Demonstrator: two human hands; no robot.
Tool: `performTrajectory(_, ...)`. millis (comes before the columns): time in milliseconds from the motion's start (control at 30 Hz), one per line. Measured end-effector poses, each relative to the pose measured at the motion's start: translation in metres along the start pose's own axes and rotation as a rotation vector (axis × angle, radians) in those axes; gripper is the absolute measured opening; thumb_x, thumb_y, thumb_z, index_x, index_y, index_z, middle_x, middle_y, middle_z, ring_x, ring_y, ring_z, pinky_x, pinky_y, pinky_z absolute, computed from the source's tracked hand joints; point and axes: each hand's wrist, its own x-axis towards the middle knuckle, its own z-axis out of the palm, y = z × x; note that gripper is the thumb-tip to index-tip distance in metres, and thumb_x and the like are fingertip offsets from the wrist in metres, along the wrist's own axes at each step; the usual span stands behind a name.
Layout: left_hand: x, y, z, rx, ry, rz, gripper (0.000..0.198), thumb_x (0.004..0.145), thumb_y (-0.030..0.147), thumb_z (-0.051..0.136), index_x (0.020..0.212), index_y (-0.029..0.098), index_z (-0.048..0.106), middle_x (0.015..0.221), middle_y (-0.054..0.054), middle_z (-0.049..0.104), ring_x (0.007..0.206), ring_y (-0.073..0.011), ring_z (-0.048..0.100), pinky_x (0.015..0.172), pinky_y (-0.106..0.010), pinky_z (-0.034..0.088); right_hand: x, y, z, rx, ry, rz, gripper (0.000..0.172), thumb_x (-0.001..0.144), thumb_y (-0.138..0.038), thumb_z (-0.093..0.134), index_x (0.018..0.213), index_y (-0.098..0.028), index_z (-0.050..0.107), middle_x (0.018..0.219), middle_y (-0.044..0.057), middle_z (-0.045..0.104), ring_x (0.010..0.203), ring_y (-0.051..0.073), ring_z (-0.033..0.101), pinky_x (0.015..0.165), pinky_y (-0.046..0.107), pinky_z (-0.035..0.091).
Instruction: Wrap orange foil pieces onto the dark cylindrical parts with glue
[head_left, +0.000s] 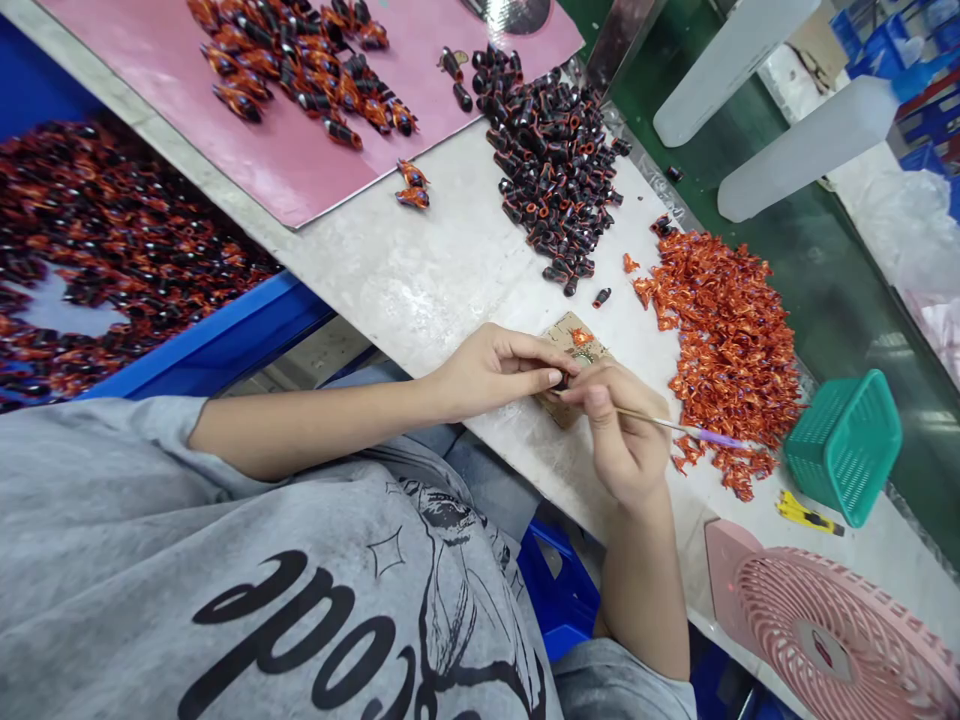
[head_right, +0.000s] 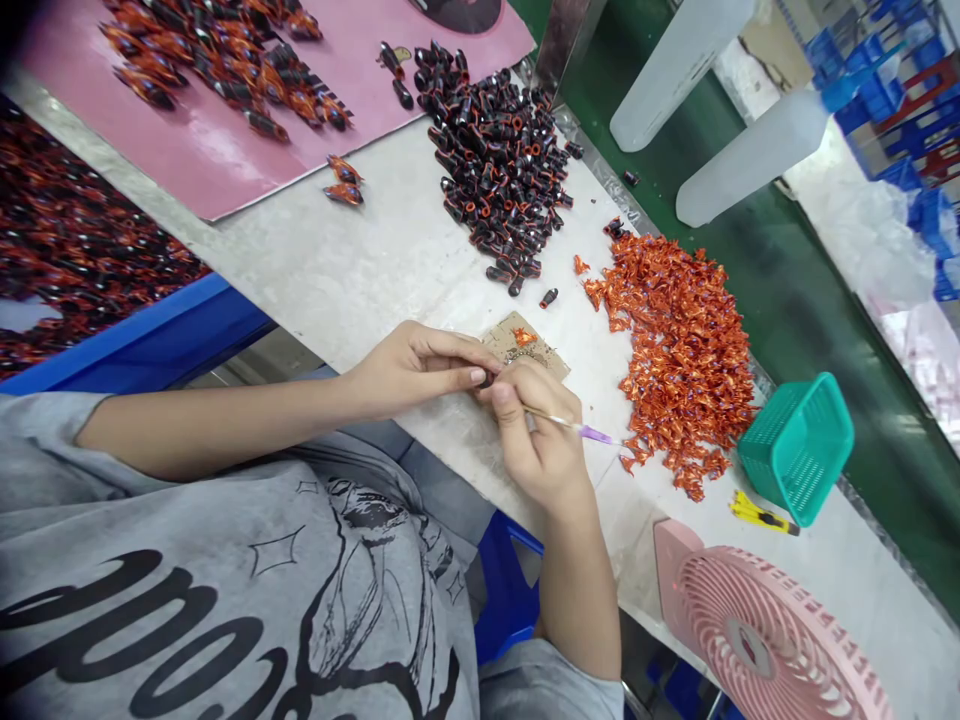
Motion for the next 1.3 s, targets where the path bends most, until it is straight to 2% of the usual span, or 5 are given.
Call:
performTrajectory(100,0.000,0.000,0.000,0.015,0.002,-0.006,0.035,0.066,0.042,0.090,0.089,0.016,0.083,0.098,-0.011,0.082,0.094,-0.0242,0.078,0.088,-0.032,0.064,-0.001,-0.001,0.002,-0.009,0.014,-0.031,0.031,0.100,-0.028,0.048,0.078,-0.020,0.067,0.071,0.002,0.065,0.068,0.015,0.062,0.064,0.032,0.052)
performTrajectory(300,0.001,-0.002,0.001,-0.135,-0.004,-0.061,0.040,0.066,0.042,0.091,0.092,0.013,0.082,0.086,-0.011,0.081,0.077,-0.0215,0.078,0.078,-0.036,0.067,-0.001,-0.002,-0.005,0.243,0.352,0.024,0.032,0.099,-0.029,0.053,0.076,-0.021,0.072,0.066,0.002,0.064,0.058,0.012,0.056,0.049,0.026,0.041)
performTrajectory(400,0.003,-0.001,0.002,-0.194,0.022,-0.071,0.040,0.062,0.040,0.094,0.087,0.013,0.081,0.084,-0.009,0.080,0.075,-0.0197,0.077,0.076,-0.034,0.067,0.002,-0.002,-0.007,0.320,0.436,0.054,0.033,0.097,-0.034,0.058,0.070,-0.020,0.071,0.060,0.001,0.062,0.053,0.011,0.054,0.044,0.024,0.038)
performTrajectory(733,0.004,0.003,0.005,-0.293,0.075,-0.121,0.039,0.052,0.037,0.098,0.077,0.013,0.079,0.077,-0.004,0.078,0.060,-0.0121,0.073,0.063,-0.024,0.065,0.000,0.007,0.005,0.395,0.369,0.335,0.040,0.089,-0.053,0.066,0.069,-0.019,0.070,0.052,-0.002,0.065,0.038,0.008,0.054,0.036,0.021,0.037)
performTrajectory(1300,0.001,-0.001,0.002,-0.102,-0.010,-0.071,0.036,0.056,0.039,0.095,0.074,0.013,0.079,0.073,-0.007,0.078,0.062,-0.0177,0.073,0.065,-0.031,0.066,0.005,-0.001,0.011,0.102,0.344,0.303,0.048,0.087,-0.059,0.065,0.059,-0.020,0.065,0.044,-0.004,0.060,0.033,0.007,0.050,0.034,0.019,0.039)
